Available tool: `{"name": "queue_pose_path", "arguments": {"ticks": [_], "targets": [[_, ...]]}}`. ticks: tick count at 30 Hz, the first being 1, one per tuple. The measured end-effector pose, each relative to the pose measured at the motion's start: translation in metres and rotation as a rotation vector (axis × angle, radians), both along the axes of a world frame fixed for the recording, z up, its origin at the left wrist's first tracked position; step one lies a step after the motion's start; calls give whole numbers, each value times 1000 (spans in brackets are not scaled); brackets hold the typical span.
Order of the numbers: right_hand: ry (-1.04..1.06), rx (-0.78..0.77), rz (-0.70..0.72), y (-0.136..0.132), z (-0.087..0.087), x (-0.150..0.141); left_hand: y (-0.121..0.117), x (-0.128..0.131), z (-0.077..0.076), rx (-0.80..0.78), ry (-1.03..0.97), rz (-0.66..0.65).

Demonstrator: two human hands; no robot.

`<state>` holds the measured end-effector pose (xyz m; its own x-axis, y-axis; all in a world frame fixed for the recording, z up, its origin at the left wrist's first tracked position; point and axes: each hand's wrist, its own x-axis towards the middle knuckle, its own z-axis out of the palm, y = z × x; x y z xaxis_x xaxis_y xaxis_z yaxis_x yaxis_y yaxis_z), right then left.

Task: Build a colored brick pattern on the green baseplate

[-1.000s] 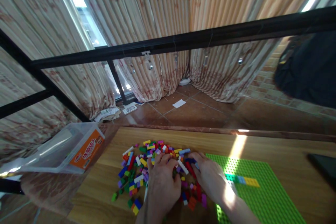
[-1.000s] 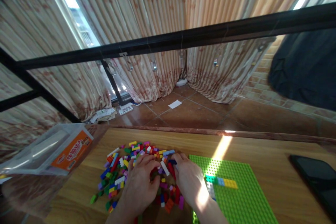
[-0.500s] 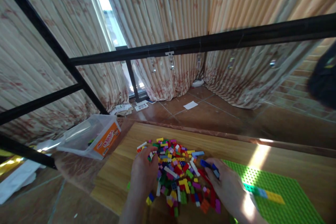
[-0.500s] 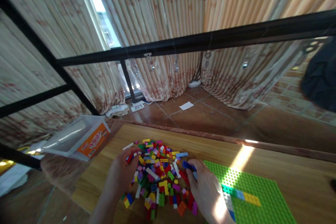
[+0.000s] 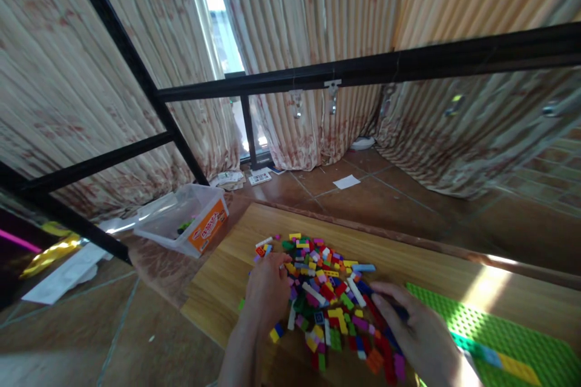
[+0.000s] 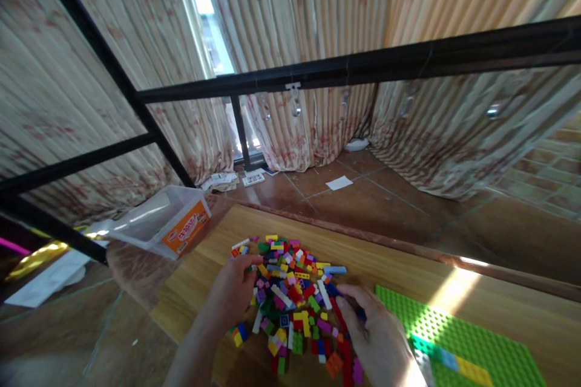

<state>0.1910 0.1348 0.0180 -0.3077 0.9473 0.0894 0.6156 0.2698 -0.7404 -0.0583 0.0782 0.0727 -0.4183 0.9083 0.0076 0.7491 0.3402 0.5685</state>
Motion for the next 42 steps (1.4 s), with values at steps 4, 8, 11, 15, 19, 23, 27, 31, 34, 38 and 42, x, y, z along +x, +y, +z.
{"name": "queue_pose_path", "arguments": {"ticks": [4, 8, 11, 15, 19, 23, 27, 31, 34, 38, 42], "targets": [[121, -66, -46, -3, 5, -1, -1, 2, -5, 35, 55, -122], [238, -75, -181, -5, 8, -1, -5, 7, -1, -11, 109, -171], [220, -48, -220, -3, 8, 3, -8, 13, 2, -23, 156, -230], [188, -43, -206, 0, 5, 8, -9, 19, 2, -33, 199, -268], [189, -48, -227, -3, 6, 5, -7, 14, 2, -41, 207, -232], [230, -51, -255, -9, 10, -2, -6, 2, 3, -37, 190, -144], [262, -67, -249, -11, 11, -6, -7, -5, 6, -15, 131, -118], [314, -90, -237, -12, 11, -7, -5, -5, 10, -51, -17, -94], [382, -167, -194, -15, 13, -11, -5, 0, 12, -52, -106, -100], [577, -331, -119, -26, 20, -26, -4, 14, 12, -46, -268, -210], [747, -412, -37, -36, 27, -43, -2, 36, 10, -38, -454, -288]]}}
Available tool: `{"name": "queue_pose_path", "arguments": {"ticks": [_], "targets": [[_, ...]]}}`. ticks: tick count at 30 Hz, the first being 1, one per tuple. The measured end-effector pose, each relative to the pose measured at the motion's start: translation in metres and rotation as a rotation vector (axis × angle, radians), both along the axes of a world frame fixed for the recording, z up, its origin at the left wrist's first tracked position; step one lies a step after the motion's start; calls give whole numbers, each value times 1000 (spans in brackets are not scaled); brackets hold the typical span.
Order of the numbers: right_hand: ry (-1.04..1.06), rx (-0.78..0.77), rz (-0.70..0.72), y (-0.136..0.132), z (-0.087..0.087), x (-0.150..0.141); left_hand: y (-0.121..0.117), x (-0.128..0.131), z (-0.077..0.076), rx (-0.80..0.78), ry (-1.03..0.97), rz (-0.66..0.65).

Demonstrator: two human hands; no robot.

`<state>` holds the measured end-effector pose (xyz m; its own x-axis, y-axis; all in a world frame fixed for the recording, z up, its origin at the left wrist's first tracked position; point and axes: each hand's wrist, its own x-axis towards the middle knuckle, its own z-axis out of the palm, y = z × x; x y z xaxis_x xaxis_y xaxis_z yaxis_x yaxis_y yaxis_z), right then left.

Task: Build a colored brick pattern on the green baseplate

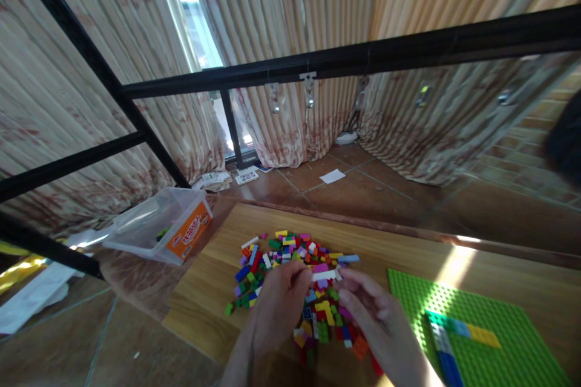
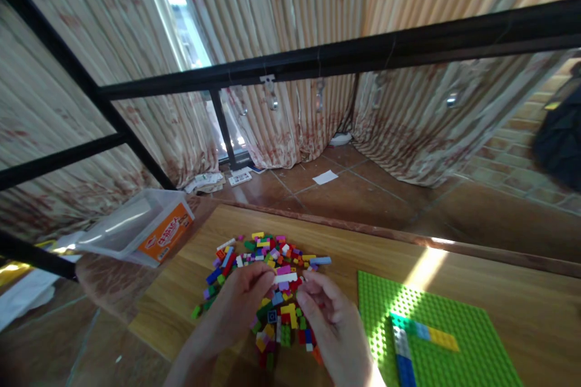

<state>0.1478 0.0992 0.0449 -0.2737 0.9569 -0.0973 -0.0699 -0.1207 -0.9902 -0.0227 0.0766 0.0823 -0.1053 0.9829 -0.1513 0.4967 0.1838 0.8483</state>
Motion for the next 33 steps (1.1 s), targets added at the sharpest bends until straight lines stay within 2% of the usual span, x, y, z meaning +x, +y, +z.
{"name": "queue_pose_path", "arguments": {"ticks": [7, 12, 17, 21, 28, 33], "targets": [[-22, -16, -17, 0, 2, -3, -1, 32, -2, 44, 37, -24], [-60, 42, 11, 1, -3, 2, -4, 40, -16, 54, 183, 20], [-115, 96, 81, 0, -5, 3, -3, 40, -27, 121, 191, 67], [-54, 84, 88, 2, -4, 4, 0, 37, -21, 38, 159, 69], [53, -62, 50, 5, -4, 7, -3, 30, -7, 0, 244, -18], [-18, -87, 73, 7, -10, 9, -4, 33, -3, 12, 235, -69]]}}
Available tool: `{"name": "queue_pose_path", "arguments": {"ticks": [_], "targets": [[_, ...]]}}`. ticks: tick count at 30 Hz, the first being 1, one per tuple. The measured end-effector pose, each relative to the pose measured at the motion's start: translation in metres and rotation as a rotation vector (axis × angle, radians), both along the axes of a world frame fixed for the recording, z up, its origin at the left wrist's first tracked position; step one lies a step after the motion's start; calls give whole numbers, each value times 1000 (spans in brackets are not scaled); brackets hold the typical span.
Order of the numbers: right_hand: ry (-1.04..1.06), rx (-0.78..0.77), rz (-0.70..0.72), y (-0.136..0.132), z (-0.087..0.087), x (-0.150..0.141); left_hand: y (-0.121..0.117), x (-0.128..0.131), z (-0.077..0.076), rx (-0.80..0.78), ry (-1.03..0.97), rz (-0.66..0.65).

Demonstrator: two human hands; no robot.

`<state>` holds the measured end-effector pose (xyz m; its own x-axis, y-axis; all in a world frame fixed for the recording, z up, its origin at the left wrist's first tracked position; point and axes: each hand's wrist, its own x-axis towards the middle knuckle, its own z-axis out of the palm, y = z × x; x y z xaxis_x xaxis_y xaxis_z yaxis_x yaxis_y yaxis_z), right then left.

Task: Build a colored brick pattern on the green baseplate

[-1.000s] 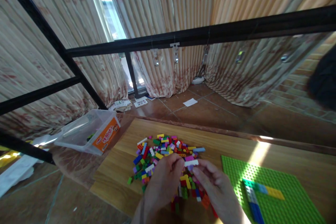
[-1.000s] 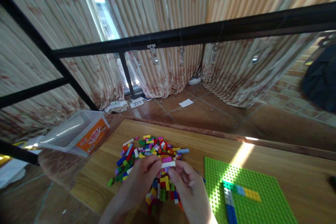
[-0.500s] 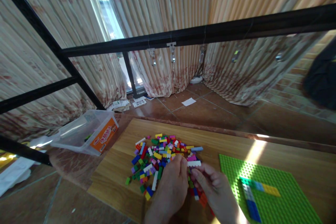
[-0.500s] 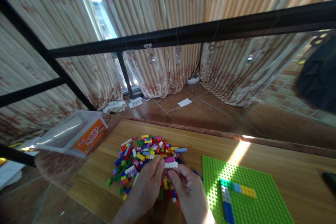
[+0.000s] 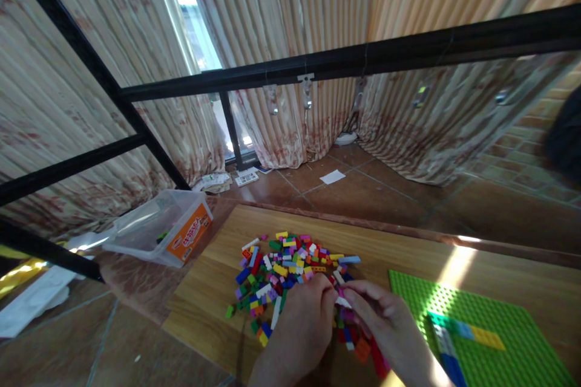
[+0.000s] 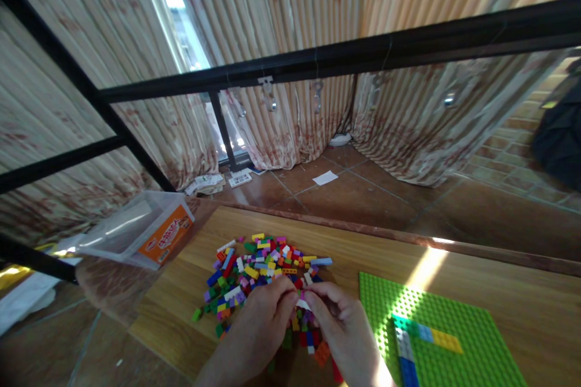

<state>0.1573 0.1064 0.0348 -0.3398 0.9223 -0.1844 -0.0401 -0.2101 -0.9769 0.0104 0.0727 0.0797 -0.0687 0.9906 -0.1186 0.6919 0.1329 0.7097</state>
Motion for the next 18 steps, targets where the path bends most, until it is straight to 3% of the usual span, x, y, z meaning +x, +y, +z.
{"name": "queue_pose_path", "arguments": {"ticks": [6, 10, 18], "targets": [[-20, -68, 9, 5, -16, 5, -2, 6, 0, 74, -107, -4], [-14, -96, -61, 6, -20, 5, -3, 5, 3, 102, -138, -13], [-153, 76, -21, 6, -26, 7, -2, -34, 8, 44, -100, 26]]}}
